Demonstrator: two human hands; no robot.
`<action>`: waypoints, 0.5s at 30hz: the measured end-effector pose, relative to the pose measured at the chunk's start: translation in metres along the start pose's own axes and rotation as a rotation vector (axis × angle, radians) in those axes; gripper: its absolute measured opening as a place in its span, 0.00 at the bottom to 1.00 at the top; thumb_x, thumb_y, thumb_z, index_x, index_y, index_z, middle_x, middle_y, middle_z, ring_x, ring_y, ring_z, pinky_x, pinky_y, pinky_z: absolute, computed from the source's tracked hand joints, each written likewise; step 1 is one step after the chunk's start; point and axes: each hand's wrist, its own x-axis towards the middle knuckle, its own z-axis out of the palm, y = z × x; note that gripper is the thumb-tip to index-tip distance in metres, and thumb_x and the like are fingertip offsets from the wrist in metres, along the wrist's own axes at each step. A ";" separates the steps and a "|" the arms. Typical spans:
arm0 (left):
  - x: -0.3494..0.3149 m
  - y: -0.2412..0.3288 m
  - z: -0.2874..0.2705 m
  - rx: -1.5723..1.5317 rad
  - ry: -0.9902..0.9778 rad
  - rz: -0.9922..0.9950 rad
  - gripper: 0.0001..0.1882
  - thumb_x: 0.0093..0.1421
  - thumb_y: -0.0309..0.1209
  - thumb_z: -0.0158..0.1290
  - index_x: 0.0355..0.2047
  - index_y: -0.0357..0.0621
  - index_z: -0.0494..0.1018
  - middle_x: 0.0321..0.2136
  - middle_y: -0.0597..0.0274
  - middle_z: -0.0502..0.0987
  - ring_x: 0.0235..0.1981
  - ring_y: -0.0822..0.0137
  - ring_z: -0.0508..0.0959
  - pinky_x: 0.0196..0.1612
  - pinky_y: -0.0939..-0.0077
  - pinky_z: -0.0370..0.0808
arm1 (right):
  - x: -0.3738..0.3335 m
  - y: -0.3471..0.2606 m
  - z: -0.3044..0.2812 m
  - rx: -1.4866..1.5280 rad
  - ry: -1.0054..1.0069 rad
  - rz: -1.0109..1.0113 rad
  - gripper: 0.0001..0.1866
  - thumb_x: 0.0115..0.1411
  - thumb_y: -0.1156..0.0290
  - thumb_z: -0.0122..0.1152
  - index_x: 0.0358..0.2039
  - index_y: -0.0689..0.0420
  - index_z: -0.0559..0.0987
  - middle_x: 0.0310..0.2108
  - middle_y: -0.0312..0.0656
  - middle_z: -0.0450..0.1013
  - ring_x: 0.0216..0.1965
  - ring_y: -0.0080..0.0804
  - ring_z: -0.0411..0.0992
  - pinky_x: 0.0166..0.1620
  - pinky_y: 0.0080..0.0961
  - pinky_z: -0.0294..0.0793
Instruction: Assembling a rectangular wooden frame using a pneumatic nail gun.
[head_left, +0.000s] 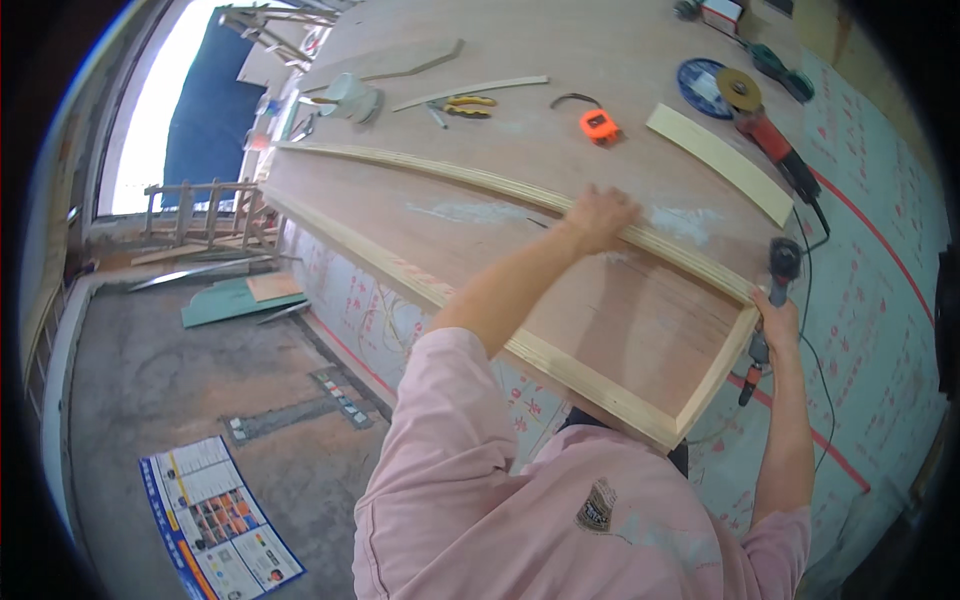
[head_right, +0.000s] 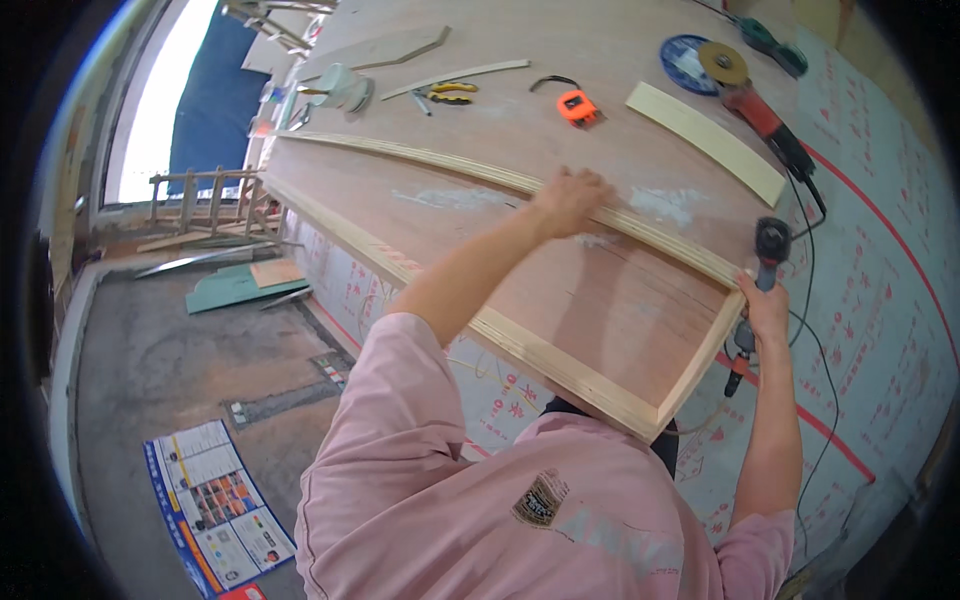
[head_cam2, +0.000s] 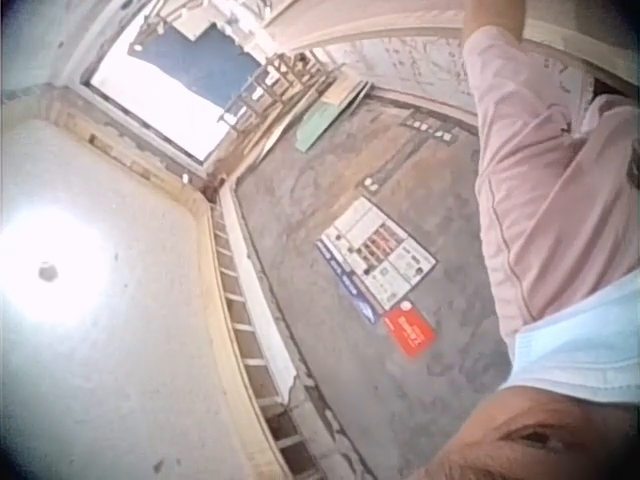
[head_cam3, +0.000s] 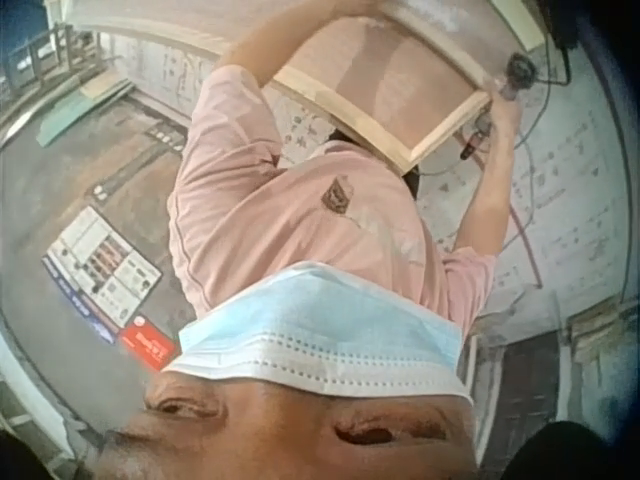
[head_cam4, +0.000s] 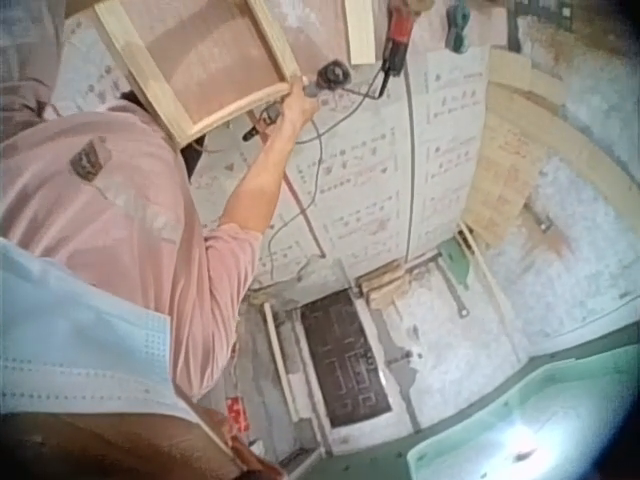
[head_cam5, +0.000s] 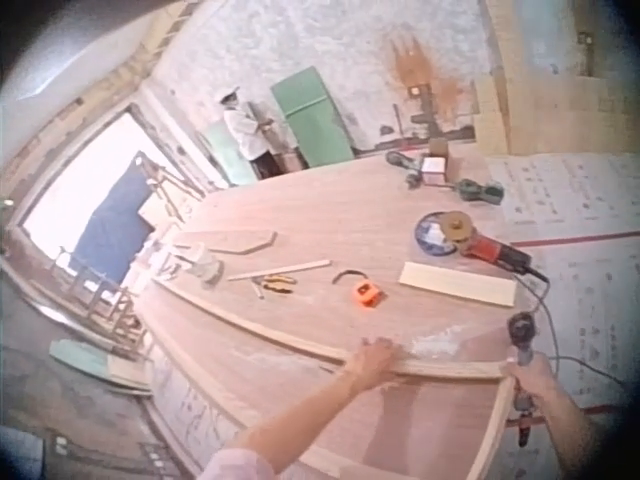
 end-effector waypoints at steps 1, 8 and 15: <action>-0.018 -0.039 -0.001 -0.037 -0.036 -0.037 0.29 0.54 0.40 0.67 0.57 0.54 0.73 0.54 0.61 0.77 0.61 0.59 0.73 0.60 0.49 0.70 | 0.000 0.000 -0.001 0.021 0.008 0.005 0.16 0.62 0.58 0.72 0.32 0.59 0.82 0.23 0.32 0.74 0.21 0.20 0.69 0.26 0.25 0.66; -0.096 -0.203 0.042 -0.155 0.223 -0.674 0.41 0.51 0.39 0.70 0.65 0.48 0.68 0.63 0.44 0.68 0.64 0.45 0.70 0.68 0.45 0.64 | 0.001 0.005 -0.001 0.067 -0.007 0.046 0.14 0.64 0.60 0.71 0.38 0.58 0.83 0.24 0.30 0.73 0.21 0.18 0.67 0.25 0.22 0.64; -0.053 -0.211 0.047 -1.693 0.888 -1.622 0.48 0.56 0.34 0.67 0.70 0.41 0.51 0.63 0.43 0.65 0.62 0.49 0.71 0.54 0.51 0.80 | -0.005 0.002 -0.002 0.051 -0.006 0.019 0.16 0.65 0.59 0.71 0.43 0.59 0.83 0.29 0.31 0.75 0.27 0.19 0.70 0.31 0.22 0.69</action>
